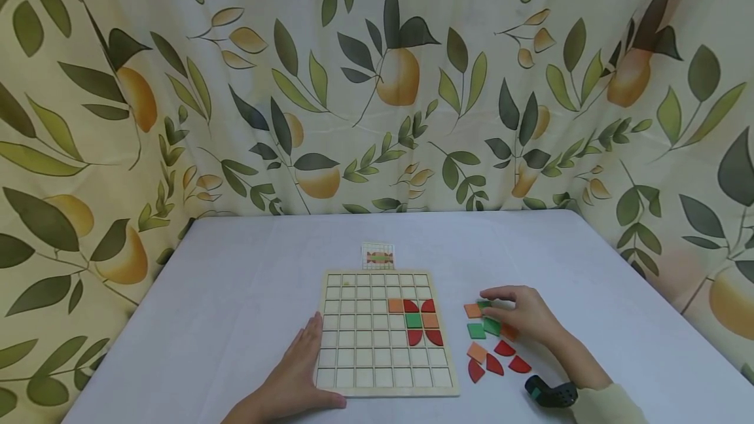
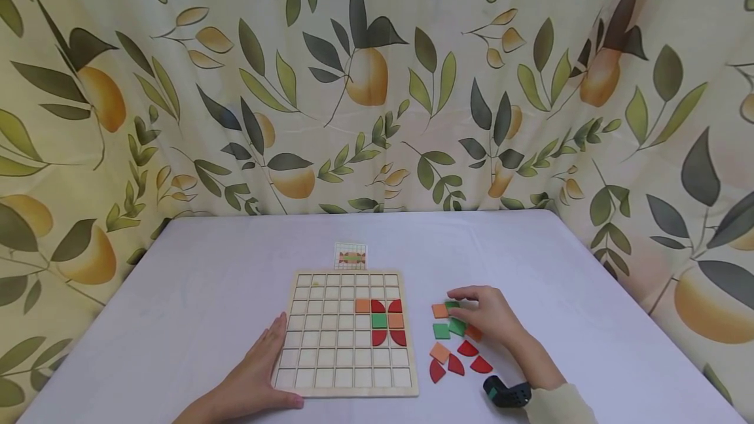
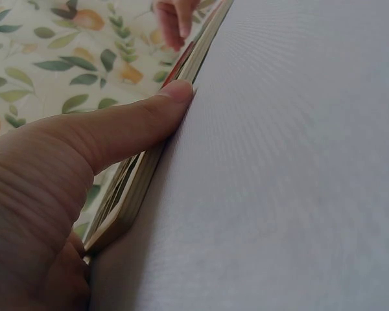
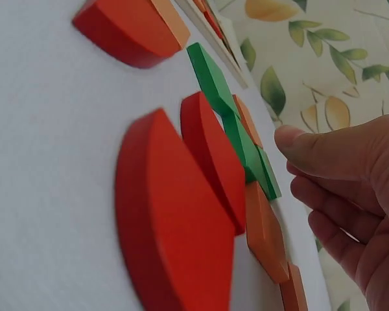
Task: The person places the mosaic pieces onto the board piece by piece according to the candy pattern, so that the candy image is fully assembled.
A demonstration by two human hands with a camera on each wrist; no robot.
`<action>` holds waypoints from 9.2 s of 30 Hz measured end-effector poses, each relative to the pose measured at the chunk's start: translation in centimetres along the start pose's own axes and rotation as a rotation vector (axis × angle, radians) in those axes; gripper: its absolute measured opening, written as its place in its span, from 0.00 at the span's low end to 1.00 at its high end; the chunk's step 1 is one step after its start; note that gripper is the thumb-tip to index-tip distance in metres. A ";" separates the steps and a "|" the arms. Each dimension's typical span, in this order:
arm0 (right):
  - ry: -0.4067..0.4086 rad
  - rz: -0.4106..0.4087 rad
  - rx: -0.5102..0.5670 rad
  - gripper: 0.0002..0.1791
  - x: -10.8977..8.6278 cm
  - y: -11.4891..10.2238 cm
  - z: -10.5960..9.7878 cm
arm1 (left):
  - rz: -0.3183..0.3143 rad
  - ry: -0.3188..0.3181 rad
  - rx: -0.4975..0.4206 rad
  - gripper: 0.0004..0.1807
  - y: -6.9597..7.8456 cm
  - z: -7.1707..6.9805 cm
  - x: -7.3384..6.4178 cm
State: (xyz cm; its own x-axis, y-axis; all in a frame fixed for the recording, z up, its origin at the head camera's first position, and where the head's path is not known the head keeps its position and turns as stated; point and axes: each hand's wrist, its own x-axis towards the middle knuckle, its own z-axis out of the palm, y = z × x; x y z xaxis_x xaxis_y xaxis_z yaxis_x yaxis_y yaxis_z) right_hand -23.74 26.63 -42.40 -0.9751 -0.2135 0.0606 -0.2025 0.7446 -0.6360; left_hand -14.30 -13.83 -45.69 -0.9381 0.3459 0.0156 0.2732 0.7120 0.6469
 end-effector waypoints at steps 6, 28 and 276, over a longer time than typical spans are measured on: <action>-0.019 -0.031 0.016 0.18 0.1 0.9 -0.4 | -0.001 0.001 -0.007 0.76 0.0 0.0 0.0; -0.090 -0.048 0.053 0.16 0.4 2.0 -0.5 | 0.012 0.009 -0.001 0.76 -0.1 0.1 -0.1; -0.114 -0.159 0.061 0.14 1.0 -0.6 1.8 | 0.014 0.016 0.011 0.76 -0.3 0.2 0.0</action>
State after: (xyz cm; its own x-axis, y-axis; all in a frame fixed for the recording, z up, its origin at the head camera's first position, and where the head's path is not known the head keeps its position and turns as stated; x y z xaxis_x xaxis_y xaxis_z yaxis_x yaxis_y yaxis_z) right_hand -24.43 24.84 -43.36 -0.9140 -0.3981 0.0786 -0.3439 0.6569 -0.6710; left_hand -14.36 -13.95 -46.04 -0.9376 0.3458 0.0366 0.2882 0.7137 0.6384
